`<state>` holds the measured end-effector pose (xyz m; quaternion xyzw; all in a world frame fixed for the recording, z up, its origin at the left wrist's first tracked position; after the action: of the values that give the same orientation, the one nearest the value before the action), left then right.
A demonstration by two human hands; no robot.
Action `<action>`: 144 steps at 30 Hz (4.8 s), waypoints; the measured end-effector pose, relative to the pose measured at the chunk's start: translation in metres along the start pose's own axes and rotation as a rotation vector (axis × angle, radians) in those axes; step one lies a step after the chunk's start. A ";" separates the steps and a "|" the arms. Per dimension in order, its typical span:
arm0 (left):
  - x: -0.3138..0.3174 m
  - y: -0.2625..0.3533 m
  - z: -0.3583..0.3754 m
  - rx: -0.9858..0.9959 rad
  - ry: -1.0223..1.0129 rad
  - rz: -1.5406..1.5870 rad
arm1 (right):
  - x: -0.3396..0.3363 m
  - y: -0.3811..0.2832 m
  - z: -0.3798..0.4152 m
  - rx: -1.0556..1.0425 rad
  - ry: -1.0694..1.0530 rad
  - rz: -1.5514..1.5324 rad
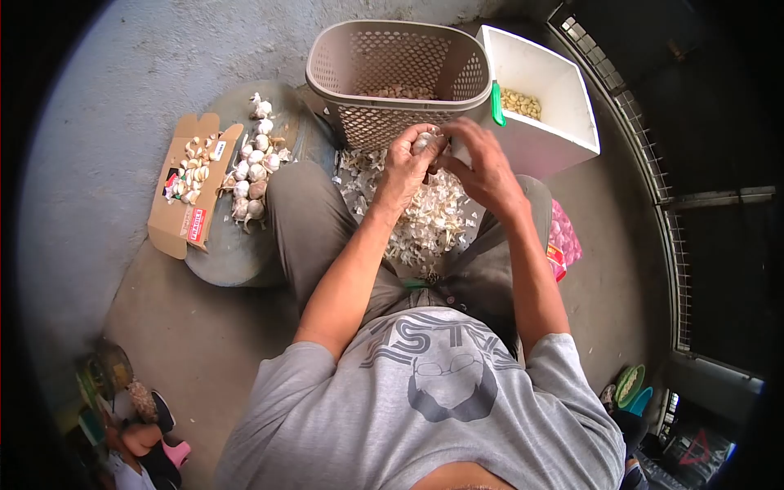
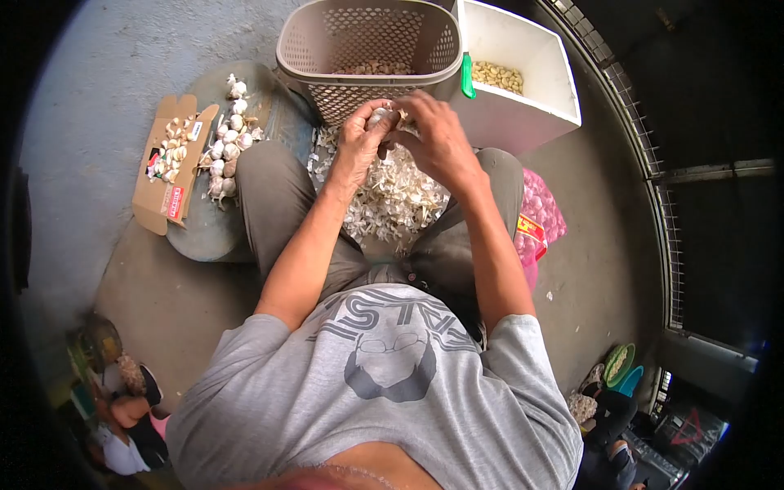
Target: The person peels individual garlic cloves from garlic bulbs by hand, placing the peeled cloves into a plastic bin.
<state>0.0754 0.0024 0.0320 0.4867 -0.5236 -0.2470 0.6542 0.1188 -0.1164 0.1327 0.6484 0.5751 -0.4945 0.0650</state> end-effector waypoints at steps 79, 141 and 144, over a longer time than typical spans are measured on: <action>-0.075 0.003 -0.013 0.087 0.400 -0.105 | 0.120 0.027 0.030 0.508 -0.402 -0.707; -0.070 -0.048 -0.016 -0.195 0.318 -0.068 | 0.078 0.047 0.058 0.756 -0.080 -1.133; -0.038 -0.041 -0.008 -0.171 0.154 0.081 | 0.087 0.056 0.054 0.806 0.014 -1.228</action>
<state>0.0777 0.0201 -0.0211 0.4251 -0.4681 -0.2261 0.7410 0.1199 -0.1108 0.0161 0.1862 0.6087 -0.6106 -0.4711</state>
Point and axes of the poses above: each hand's wrist, its own z-axis away from the middle knuckle, its own x-axis out of the palm, y = z × x, the point moved 7 cm from there along -z, towards the middle knuckle
